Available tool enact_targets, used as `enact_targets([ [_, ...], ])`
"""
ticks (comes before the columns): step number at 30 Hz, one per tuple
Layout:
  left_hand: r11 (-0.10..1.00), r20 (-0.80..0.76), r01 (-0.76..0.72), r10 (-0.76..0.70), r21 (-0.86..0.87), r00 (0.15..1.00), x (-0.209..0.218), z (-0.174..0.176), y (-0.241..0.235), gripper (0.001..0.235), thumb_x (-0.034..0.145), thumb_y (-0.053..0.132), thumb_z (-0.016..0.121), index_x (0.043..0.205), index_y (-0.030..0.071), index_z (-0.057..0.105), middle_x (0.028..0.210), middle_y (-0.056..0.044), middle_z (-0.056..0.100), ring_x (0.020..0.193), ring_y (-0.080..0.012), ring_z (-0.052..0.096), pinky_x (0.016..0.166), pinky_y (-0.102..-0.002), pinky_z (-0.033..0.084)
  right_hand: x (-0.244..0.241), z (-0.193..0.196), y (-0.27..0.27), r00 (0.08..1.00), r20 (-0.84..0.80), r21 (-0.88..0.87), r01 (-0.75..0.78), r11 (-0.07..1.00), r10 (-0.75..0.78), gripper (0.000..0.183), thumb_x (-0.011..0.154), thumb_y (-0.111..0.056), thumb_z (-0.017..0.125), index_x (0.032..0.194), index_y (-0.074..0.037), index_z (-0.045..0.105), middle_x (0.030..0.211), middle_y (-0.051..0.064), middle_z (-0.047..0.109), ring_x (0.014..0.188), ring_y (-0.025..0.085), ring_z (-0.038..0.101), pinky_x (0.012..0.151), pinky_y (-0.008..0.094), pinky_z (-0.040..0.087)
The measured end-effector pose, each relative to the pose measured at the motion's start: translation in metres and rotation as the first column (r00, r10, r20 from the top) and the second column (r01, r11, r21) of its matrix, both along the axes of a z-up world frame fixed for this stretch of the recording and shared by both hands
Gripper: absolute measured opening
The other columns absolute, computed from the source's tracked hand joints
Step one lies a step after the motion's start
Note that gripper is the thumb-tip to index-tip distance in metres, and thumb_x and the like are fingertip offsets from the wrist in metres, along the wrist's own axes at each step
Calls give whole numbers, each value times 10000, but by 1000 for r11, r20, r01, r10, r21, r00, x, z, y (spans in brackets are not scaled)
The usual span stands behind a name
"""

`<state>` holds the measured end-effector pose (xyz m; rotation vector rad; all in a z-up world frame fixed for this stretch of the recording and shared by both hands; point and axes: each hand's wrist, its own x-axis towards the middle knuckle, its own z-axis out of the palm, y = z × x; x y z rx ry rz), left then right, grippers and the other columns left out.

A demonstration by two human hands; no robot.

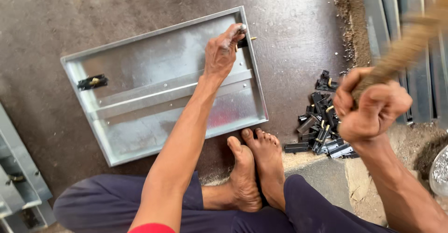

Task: The person attaches small black components to metal trays by inserting pins and using a hammer to secure them, repeating this process on multiple trays.

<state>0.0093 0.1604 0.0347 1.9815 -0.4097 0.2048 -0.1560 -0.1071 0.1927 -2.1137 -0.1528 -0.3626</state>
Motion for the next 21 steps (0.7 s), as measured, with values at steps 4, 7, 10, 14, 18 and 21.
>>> enact_targets([
  [4, 1000, -18, -14, 15, 15, 1000, -5, -3, -1, 230, 1002, 66, 669, 1209, 166, 661, 930, -87, 765, 781, -237, 764, 644, -383, 586, 3, -26, 23, 979, -162, -437, -181, 881, 121, 565, 1202, -411, 287, 814, -63, 503, 656, 61, 443, 564, 171, 438, 509, 353, 363],
  [7, 995, 57, -67, 62, 77, 996, -6, -3, -1, 229, 971, 75, 702, 1180, 161, 668, 929, -97, 766, 782, -273, 747, 637, -403, 568, 8, -11, 44, 840, -523, -288, -14, 957, -146, 569, 1101, -474, 443, 738, -37, 460, 546, 17, 396, 466, 157, 377, 424, 377, 322],
  [10, 999, 95, -37, 36, 6, 995, 1, -16, -5, 310, 945, 14, 625, 1224, 144, 660, 999, -88, 770, 873, -249, 770, 689, -373, 599, 3, 8, 43, 910, -398, -226, 29, 974, -120, 502, 1089, -468, 428, 827, -48, 511, 556, -7, 423, 453, 121, 407, 417, 335, 343],
  [14, 995, 33, -80, 78, 59, 996, 1, 5, -5, 201, 952, 40, 667, 1136, 105, 715, 912, -107, 781, 723, -248, 767, 607, -384, 577, 12, 0, 46, 839, -536, -123, 28, 992, -90, 538, 1091, -485, 449, 774, -57, 523, 575, -15, 473, 486, 84, 432, 421, 275, 367],
  [18, 996, -72, -91, 91, 0, 993, -4, 42, -11, 121, 1016, 63, 629, 1119, 63, 693, 997, -70, 770, 963, -279, 744, 806, -415, 562, -25, -9, 21, 705, -692, 188, 389, 902, -159, 517, 1080, -479, 488, 789, -52, 504, 620, -17, 448, 501, 66, 379, 412, 246, 296],
  [21, 952, 102, 117, -152, 284, 983, -62, 55, -39, 134, 923, 48, 618, 986, 137, 695, 990, -77, 724, 1038, -308, 616, 977, -526, 401, -53, -18, -20, 726, -653, 181, 426, 887, -215, 500, 1087, -495, 487, 816, -77, 522, 632, -19, 457, 513, 51, 393, 430, 233, 320],
])
